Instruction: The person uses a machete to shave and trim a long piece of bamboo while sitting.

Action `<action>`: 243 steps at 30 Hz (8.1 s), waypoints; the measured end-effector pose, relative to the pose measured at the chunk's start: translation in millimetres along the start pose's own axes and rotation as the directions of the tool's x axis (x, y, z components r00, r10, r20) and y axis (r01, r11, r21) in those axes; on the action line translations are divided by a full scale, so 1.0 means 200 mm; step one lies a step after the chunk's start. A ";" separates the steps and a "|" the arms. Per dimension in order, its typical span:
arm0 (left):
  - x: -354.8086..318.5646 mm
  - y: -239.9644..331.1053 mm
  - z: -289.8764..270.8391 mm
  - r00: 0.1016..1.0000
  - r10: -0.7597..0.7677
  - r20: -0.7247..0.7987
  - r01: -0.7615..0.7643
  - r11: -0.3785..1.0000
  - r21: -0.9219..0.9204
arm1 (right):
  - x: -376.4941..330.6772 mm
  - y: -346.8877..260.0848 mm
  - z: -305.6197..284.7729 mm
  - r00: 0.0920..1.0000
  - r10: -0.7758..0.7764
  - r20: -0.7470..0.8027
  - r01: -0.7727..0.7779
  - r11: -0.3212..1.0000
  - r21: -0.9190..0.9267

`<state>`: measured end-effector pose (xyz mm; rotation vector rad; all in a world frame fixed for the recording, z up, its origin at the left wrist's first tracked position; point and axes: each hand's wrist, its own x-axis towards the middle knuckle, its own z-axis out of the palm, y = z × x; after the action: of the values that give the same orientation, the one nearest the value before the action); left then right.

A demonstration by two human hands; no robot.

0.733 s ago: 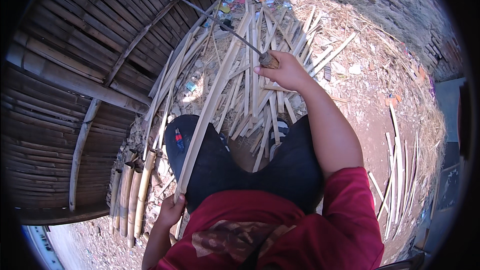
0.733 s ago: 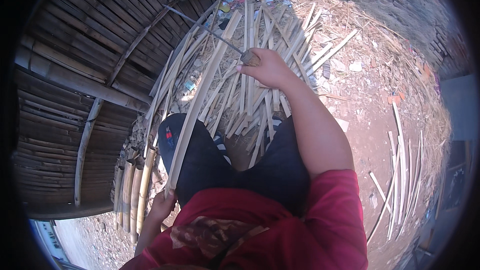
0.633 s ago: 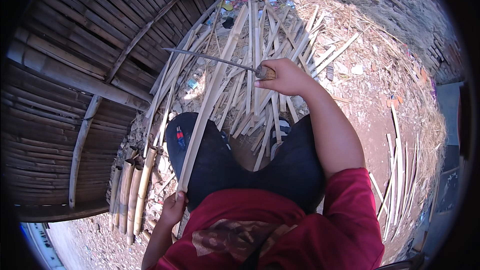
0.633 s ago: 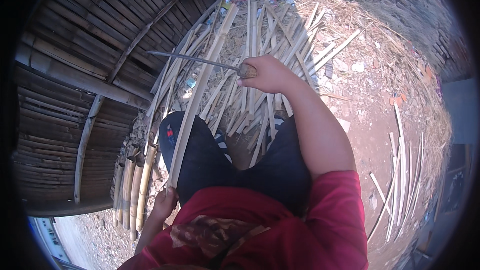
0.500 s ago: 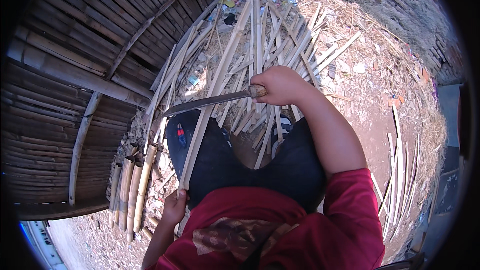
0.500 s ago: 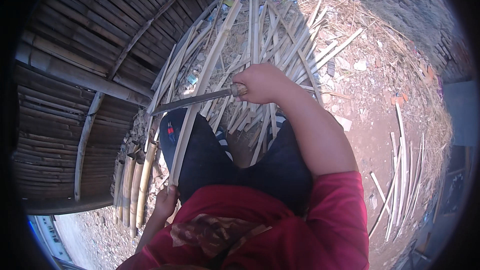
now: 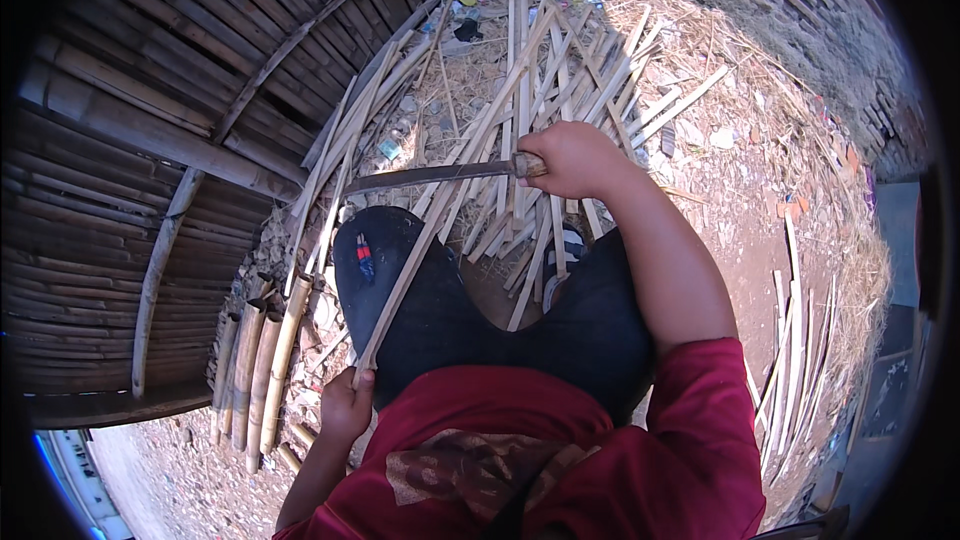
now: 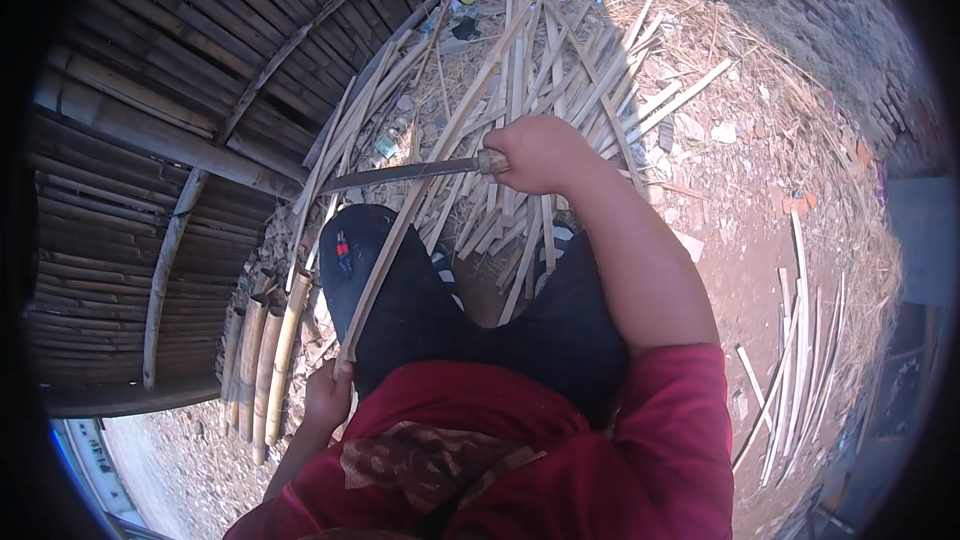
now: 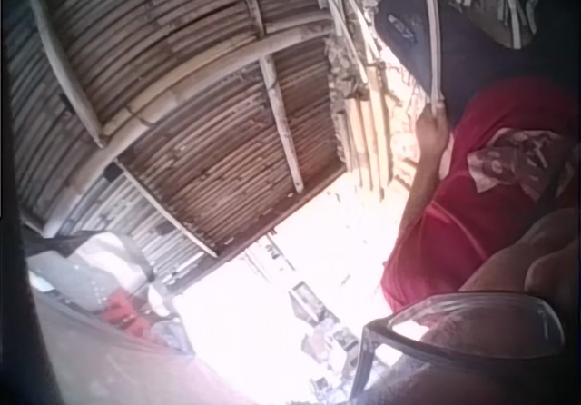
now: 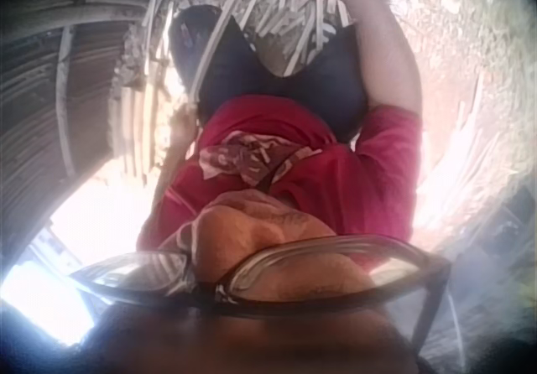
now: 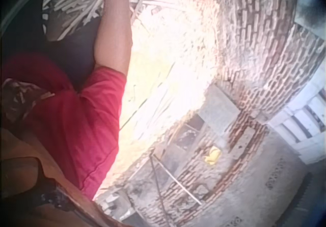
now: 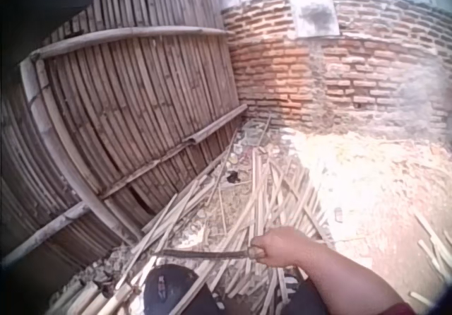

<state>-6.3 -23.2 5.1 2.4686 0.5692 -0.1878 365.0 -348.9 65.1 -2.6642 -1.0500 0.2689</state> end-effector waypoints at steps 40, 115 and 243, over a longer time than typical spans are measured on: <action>0.03 -0.16 0.02 0.993 0.096 0.073 -0.089 0.991 -0.103 | 0.08 0.35 0.06 0.931 0.244 -0.270 -0.147 0.931 0.335; 0.03 -0.22 0.04 0.990 0.028 0.135 0.003 0.974 -0.226 | 0.17 0.37 0.10 0.906 0.293 -0.305 -0.208 0.936 0.283; -0.03 -0.32 0.03 0.961 -0.089 0.262 0.187 0.907 -0.378 | 0.20 0.24 0.20 0.957 0.150 -0.249 -0.070 0.951 0.302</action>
<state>-40.8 18.2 -32.2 1.9745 0.6107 -0.3811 413.8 -348.2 9.6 -2.4106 -0.7159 0.0696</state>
